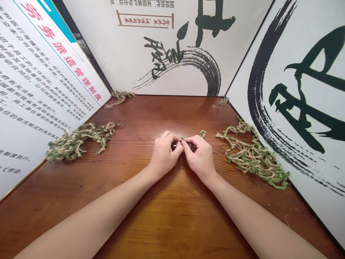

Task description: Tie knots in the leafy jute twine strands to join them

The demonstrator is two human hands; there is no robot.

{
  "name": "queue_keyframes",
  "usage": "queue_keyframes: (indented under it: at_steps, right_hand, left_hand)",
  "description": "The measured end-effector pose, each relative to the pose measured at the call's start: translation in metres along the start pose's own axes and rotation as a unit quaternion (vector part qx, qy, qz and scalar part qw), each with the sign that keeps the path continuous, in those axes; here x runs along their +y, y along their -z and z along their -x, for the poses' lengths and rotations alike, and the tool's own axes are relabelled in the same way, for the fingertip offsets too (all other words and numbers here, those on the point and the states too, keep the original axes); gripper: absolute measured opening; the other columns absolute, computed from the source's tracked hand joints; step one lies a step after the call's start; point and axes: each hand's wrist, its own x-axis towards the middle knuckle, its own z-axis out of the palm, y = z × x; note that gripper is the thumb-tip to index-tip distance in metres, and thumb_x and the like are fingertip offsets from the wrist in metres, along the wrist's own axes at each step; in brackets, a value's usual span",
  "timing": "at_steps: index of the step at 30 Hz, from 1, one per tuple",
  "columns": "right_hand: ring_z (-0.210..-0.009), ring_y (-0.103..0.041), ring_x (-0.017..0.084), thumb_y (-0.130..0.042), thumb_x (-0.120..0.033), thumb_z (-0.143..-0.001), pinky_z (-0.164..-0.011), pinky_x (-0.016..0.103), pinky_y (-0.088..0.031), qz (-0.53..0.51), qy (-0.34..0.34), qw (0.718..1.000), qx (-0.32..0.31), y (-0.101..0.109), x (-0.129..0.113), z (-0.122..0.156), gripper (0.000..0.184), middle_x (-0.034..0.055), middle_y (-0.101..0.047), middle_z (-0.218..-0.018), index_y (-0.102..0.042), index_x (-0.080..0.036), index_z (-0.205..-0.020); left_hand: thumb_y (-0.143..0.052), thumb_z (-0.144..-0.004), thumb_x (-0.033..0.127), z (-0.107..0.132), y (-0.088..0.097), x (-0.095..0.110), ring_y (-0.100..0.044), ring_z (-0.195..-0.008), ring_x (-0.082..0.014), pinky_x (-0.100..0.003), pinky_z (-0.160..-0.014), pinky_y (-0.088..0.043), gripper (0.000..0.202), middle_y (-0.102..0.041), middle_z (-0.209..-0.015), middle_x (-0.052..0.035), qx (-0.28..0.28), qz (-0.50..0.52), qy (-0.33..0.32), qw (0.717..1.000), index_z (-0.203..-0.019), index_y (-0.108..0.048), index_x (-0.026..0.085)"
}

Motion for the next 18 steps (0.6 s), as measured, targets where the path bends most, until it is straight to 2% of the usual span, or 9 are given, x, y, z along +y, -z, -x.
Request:
queue_keyframes:
  at_steps: [10,18]
  right_hand:
    - [-0.076,-0.066,0.019,-0.062,-0.019,-0.090,-0.074,0.032,-0.052,0.007,0.019,1.000,0.000,-0.0009,0.0024,0.0002,0.013,0.0054,-0.073,-0.085,-0.073,-0.019,-0.085]
    - [-0.076,-0.065,0.019,-0.062,-0.020,-0.088,-0.073,0.031,-0.051,-0.020,-0.016,1.000,-0.006,-0.0011,0.0043,-0.0019,0.010,0.0043,-0.071,-0.085,-0.071,-0.019,-0.084]
  left_hand:
    - [-0.056,-0.087,0.013,-0.0019,-0.0008,-0.0007,-0.059,-0.087,-0.0187,-0.036,-0.085,-0.046,0.010,-0.062,-0.089,-0.0021,-0.015,0.001,0.019,1.000,-0.081,-0.060,0.020]
    - [-0.055,-0.088,0.013,-0.0017,0.0003,-0.0016,-0.060,-0.097,-0.0200,-0.039,-0.093,-0.047,0.010,-0.061,-0.098,-0.0040,-0.025,0.016,0.008,1.000,-0.084,-0.060,0.020]
